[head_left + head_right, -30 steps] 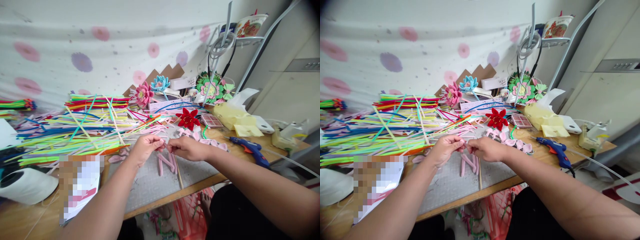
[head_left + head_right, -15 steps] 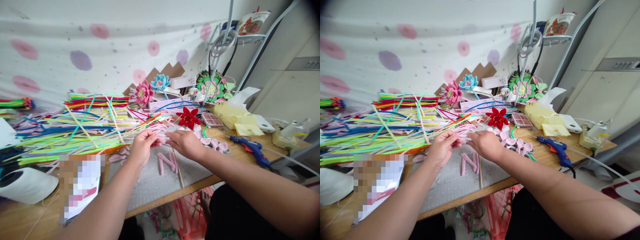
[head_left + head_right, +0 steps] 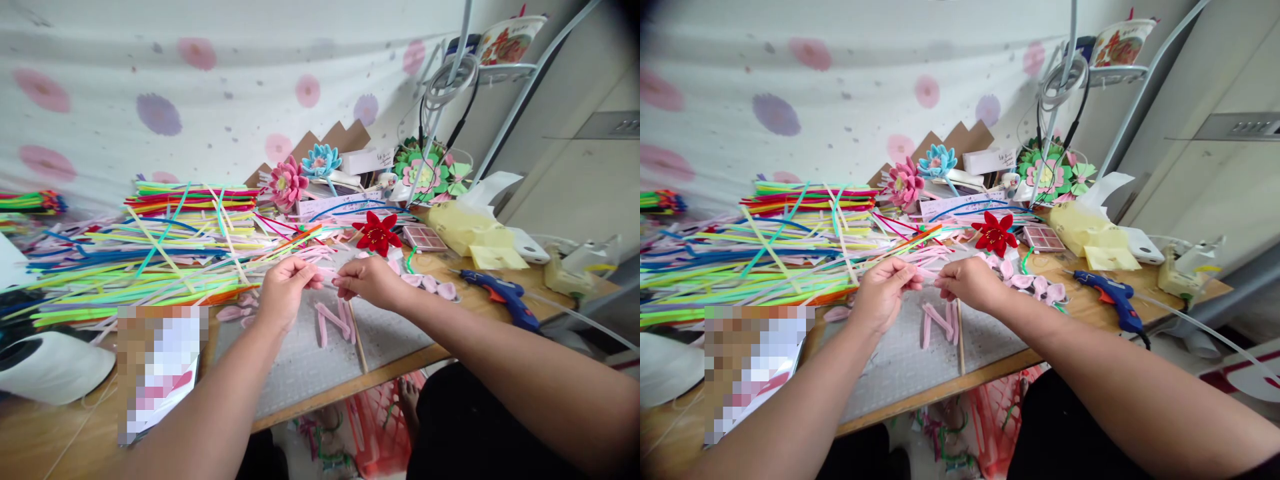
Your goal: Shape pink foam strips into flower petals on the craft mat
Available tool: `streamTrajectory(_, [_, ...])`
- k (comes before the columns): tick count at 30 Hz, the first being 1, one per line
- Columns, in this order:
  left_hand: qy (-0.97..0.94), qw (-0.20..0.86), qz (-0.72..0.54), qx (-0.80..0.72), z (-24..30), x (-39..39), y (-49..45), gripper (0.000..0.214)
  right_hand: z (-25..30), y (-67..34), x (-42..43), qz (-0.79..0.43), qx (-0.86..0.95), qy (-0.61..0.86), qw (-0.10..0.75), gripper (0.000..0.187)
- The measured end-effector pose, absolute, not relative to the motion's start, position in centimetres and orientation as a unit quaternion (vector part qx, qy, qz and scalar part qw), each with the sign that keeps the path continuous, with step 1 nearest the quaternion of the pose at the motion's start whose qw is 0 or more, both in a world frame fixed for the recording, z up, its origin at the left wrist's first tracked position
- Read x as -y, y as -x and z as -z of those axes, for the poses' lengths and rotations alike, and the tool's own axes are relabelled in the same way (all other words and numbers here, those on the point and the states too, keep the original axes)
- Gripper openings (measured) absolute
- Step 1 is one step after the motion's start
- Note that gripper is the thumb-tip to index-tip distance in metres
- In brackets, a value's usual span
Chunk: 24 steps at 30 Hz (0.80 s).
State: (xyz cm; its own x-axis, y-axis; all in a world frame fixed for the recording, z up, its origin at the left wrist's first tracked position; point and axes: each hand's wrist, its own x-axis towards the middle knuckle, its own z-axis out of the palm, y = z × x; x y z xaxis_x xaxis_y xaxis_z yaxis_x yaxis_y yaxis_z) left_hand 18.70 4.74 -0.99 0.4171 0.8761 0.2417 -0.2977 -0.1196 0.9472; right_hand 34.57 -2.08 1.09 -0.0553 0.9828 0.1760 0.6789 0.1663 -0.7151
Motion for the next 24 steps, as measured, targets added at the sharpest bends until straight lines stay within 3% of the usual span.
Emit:
streamTrajectory(3, [-0.611,0.600,-0.432,-0.283,0.2,-5.0,-18.1,0.017,-1.5,-34.7,2.4,-0.186,0.735,0.585,0.288,0.028])
streamTrajectory(9, [-0.736,0.562,-0.171,-0.335,-1.0,-7.6,-15.5,0.012,-0.5,-38.2,1.9,-0.097,0.741,0.648,0.148,0.016])
streamTrajectory(13, [-0.785,0.507,-0.086,-0.347,-0.2,-8.1,-15.4,0.010,1.0,-38.8,1.3,-0.069,0.730,0.669,0.121,0.015])
streamTrajectory(18, [-0.810,0.450,-0.130,-0.352,0.7,-8.0,-16.3,0.017,2.3,-37.6,1.0,-0.069,0.717,0.680,0.136,0.029])
streamTrajectory(24, [-0.796,0.462,-0.221,-0.323,0.3,-6.9,-16.9,0.020,-0.2,-37.4,1.3,-0.098,0.673,0.688,0.253,0.022])
